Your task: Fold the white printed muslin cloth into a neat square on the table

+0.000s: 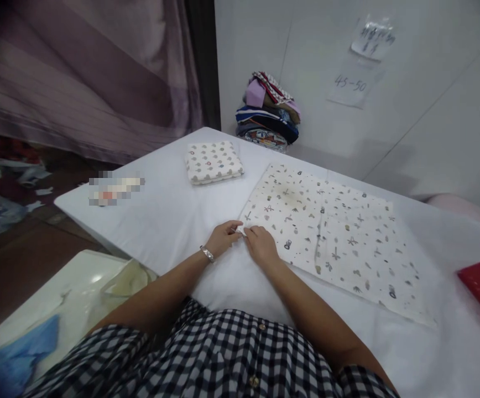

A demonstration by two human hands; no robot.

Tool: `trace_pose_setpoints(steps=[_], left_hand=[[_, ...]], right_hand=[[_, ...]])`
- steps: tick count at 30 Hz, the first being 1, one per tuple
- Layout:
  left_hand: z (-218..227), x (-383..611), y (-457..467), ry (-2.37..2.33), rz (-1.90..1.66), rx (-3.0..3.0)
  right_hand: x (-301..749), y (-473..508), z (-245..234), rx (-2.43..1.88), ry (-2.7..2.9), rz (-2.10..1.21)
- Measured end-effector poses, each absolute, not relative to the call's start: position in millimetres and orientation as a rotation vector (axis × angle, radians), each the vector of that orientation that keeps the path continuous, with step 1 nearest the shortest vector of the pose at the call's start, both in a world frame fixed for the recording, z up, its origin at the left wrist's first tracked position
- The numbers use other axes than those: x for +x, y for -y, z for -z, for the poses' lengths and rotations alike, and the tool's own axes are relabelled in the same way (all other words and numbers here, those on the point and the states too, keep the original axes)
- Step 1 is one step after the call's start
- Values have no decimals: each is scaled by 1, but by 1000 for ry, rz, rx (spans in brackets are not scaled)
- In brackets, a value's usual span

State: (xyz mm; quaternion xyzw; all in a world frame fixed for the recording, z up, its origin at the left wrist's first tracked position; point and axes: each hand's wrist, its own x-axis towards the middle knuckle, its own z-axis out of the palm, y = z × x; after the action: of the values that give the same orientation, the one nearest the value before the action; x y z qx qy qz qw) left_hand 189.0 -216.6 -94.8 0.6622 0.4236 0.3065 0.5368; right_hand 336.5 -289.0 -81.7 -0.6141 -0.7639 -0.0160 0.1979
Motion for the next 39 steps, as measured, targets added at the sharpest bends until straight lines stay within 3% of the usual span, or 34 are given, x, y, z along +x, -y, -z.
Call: trace_pose_setpoints(steps=[13, 39], left_hand=[[82, 187, 218, -904, -754, 1437], [87, 189, 219, -1036, -718, 1533]], right_hand=[[342, 288, 83, -1663, 1866, -65], [327, 295, 85, -1660, 2133, 11]])
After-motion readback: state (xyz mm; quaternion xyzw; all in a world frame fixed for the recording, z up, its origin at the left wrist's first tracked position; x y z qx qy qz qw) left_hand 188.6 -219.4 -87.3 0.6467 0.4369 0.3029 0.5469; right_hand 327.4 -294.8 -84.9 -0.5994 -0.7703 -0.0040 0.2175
